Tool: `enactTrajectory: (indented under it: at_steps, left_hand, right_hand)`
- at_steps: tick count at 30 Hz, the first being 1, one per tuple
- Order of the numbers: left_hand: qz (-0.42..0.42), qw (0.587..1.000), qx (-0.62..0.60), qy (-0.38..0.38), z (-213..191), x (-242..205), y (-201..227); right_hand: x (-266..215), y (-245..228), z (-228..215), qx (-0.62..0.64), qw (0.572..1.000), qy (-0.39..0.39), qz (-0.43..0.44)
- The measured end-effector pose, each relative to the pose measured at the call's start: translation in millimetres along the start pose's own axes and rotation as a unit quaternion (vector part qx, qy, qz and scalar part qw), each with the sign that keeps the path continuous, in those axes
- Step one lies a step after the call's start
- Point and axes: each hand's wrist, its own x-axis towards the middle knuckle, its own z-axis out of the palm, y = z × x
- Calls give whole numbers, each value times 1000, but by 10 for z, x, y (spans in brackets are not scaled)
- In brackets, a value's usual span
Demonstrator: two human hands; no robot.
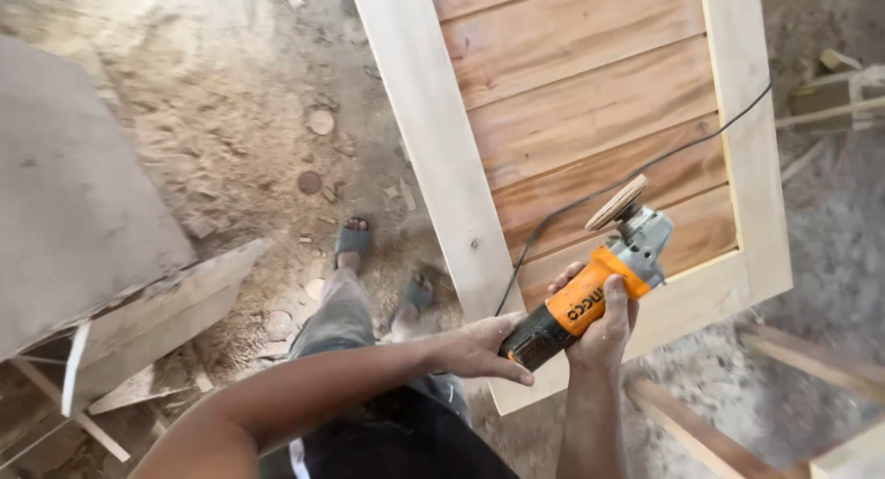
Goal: Sanding the surface and grooves of a wooden door using a power angle grinder equipped with a sanding disc.
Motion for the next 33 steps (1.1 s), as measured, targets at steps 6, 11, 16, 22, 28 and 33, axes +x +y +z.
enactTrajectory:
  at_steps: [6, 11, 16, 22, 28, 33]
  left_hand:
    - [51, 984, -150, -76, -540, 274, -435]
    - [-13, 984, -177, -32, -521, 611, -979]
    - [-95, 995, -10, -8, -794, 942, -900]
    - [-58, 977, -122, 162, -1358, 1146, -710]
    - [-84, 932, -199, 291, -1898, 1500, -574]
    - [-53, 915, -222, 332, -2105, 1605, -523]
  right_hand:
    - [656, 445, -235, 132, 982, 18, 135]
    - [1063, 676, -116, -31, 995, 28, 90]
    - [1588, 842, -25, -184, 970, -12, 157]
    - [2043, 992, 419, -569, 816, -102, -8]
    - [2275, 1045, 897, -619, 776, -101, 65]
    - [2321, 1148, 976, -628, 766, -118, 73]
